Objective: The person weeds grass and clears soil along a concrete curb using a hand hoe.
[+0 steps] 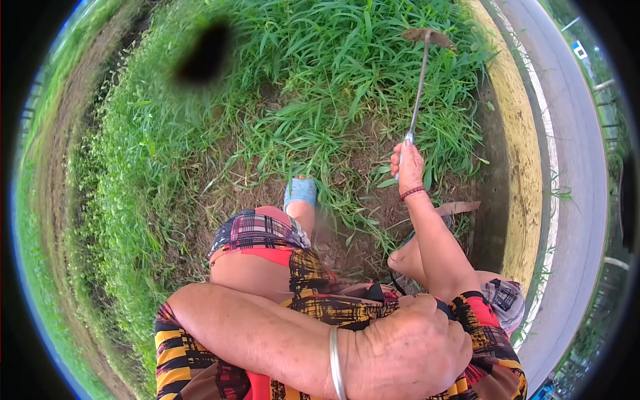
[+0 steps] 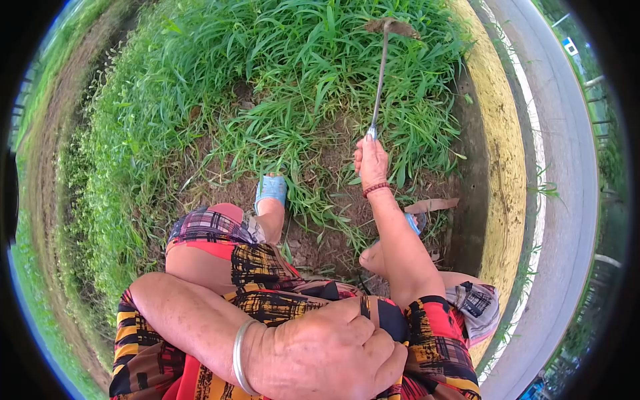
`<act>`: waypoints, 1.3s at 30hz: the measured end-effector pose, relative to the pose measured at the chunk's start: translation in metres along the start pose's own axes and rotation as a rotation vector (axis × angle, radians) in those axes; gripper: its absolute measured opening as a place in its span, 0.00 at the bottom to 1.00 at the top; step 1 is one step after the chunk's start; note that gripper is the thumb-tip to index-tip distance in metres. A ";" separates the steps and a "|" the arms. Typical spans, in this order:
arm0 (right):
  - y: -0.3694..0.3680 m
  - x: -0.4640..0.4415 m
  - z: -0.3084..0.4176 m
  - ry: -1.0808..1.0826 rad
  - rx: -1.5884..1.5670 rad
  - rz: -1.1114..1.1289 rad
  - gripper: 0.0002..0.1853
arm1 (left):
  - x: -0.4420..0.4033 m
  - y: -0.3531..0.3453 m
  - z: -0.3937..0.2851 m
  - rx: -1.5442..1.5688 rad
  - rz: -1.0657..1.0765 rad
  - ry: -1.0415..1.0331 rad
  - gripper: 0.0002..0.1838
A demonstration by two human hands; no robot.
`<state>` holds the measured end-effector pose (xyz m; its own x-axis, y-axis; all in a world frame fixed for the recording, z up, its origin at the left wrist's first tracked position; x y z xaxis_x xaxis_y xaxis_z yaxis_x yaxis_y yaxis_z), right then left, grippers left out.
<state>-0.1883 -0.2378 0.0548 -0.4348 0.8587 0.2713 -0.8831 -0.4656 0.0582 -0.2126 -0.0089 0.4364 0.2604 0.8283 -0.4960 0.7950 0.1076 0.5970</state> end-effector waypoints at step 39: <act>0.042 0.037 -0.003 0.006 0.518 -0.024 0.17 | -0.001 -0.045 0.002 0.133 0.140 0.001 0.08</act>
<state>-0.2422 -0.2252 0.0645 -0.4177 0.8711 0.2584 -0.6905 -0.4892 0.5329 -0.2471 -0.0154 0.4087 0.3728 0.8307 -0.4135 0.8165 -0.0820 0.5715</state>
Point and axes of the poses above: each hand's wrist, its own x-axis away from the middle knuckle, its own y-axis out of the back of the hand, z = x × y, the point moved 10 cm from there along -x, towards the middle knuckle, and after that the axes turned 10 degrees about x, right-handed, at the moved point
